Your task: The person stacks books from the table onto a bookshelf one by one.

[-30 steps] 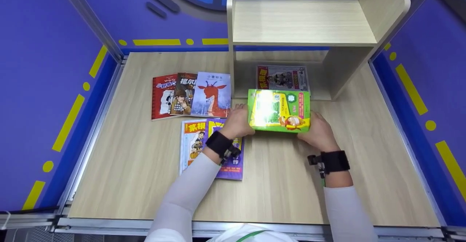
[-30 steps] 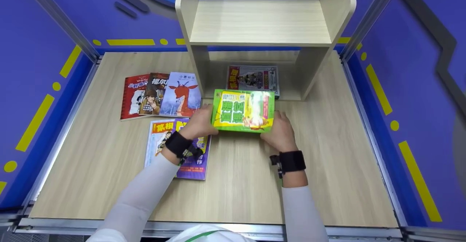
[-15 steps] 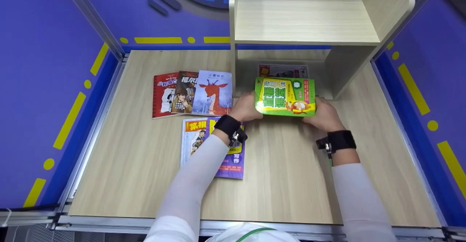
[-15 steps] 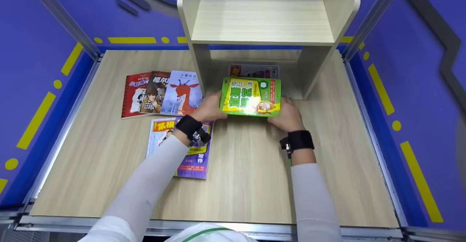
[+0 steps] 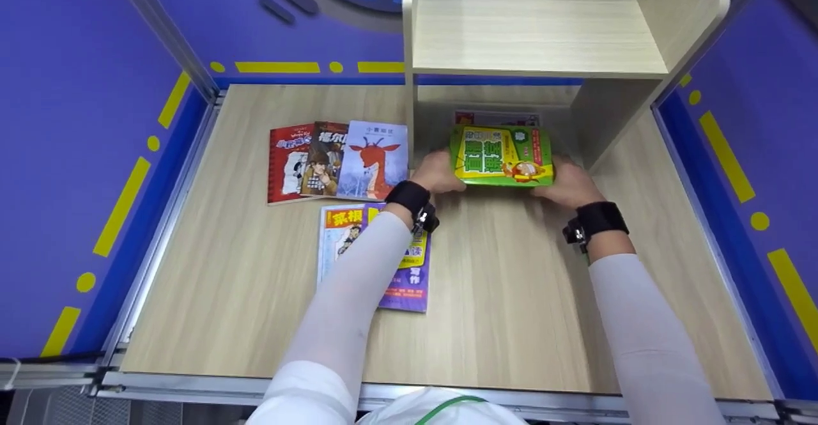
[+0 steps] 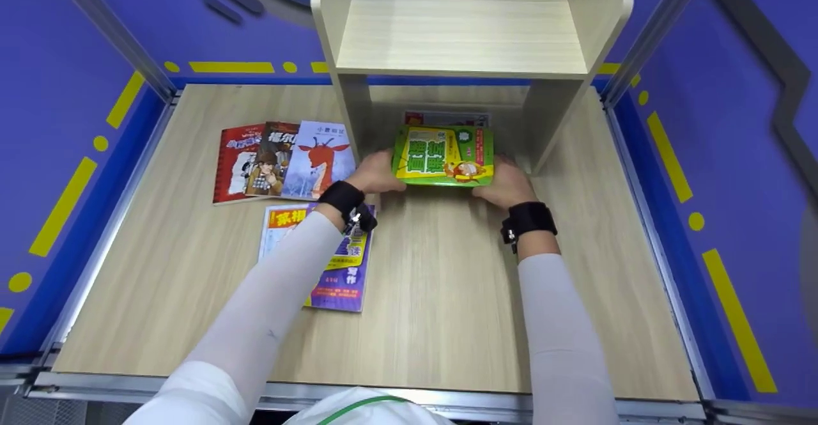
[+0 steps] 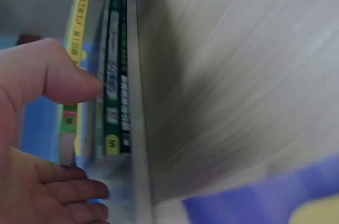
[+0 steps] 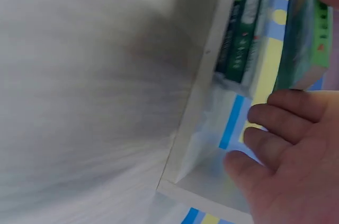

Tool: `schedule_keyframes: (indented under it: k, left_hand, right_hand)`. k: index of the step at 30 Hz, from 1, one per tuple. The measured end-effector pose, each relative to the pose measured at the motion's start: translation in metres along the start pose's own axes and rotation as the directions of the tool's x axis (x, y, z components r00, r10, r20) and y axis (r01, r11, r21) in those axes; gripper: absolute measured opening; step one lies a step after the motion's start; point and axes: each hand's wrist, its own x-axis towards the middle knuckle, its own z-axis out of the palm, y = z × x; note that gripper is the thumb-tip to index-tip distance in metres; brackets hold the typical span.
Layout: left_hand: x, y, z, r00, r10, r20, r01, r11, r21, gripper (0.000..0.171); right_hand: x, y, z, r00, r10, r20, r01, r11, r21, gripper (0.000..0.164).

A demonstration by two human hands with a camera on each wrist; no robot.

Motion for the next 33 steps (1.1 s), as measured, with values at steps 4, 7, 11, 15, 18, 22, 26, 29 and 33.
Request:
schedule_keyframes:
  k: [4, 7, 11, 15, 18, 22, 26, 29, 33]
  left_hand:
    - [0.004, -0.007, 0.002, 0.999, -0.046, 0.007, 0.046, 0.999, 0.005, 0.050]
    - [0.007, -0.011, 0.003, 0.996, -0.089, 0.004, 0.089, 0.996, 0.027, 0.053]
    - [0.010, -0.015, 0.002, 0.995, -0.101, 0.015, 0.101, 0.995, 0.020, 0.058]
    - [0.015, -0.014, 0.001, 0.995, -0.079, 0.053, 0.079, 0.997, -0.002, 0.060]
    - [0.016, -0.015, 0.002, 0.992, -0.080, 0.099, 0.084, 0.995, -0.045, 0.068]
    - [0.015, -0.018, 0.001, 0.985, -0.066, 0.161, 0.084, 0.990, -0.109, 0.087]
    - [0.017, -0.024, 0.000, 0.981, -0.024, 0.193, 0.052, 0.989, -0.141, 0.097]
    - [0.018, -0.029, 0.000, 0.980, -0.005, 0.198, 0.032, 0.991, -0.131, 0.098]
    - [0.019, -0.036, 0.001, 0.977, 0.015, 0.213, 0.007, 0.995, -0.102, 0.099]
  right_hand:
    - [0.009, 0.002, 0.003, 1.000, -0.008, 0.020, 0.008, 0.999, -0.032, 0.083]
    - [0.015, 0.001, 0.007, 0.999, -0.019, 0.046, 0.021, 0.999, -0.046, 0.085]
    - [0.023, 0.002, 0.011, 0.998, -0.020, 0.056, 0.024, 0.998, -0.063, 0.086]
    - [0.023, 0.011, 0.010, 0.999, -0.011, 0.036, 0.015, 0.995, -0.101, 0.088]
    - [0.020, 0.021, 0.007, 0.999, -0.002, 0.044, 0.006, 0.996, -0.093, 0.091]
    - [0.019, 0.031, 0.002, 0.997, -0.010, 0.082, 0.011, 1.000, -0.018, 0.096]
    - [0.021, 0.039, -0.001, 0.993, -0.012, 0.121, 0.006, 0.999, 0.051, 0.102]
    - [0.023, 0.044, 0.000, 0.988, -0.005, 0.154, -0.007, 0.997, 0.082, 0.105]
    - [0.025, 0.048, 0.002, 0.983, -0.024, 0.180, 0.001, 0.992, 0.123, 0.103]
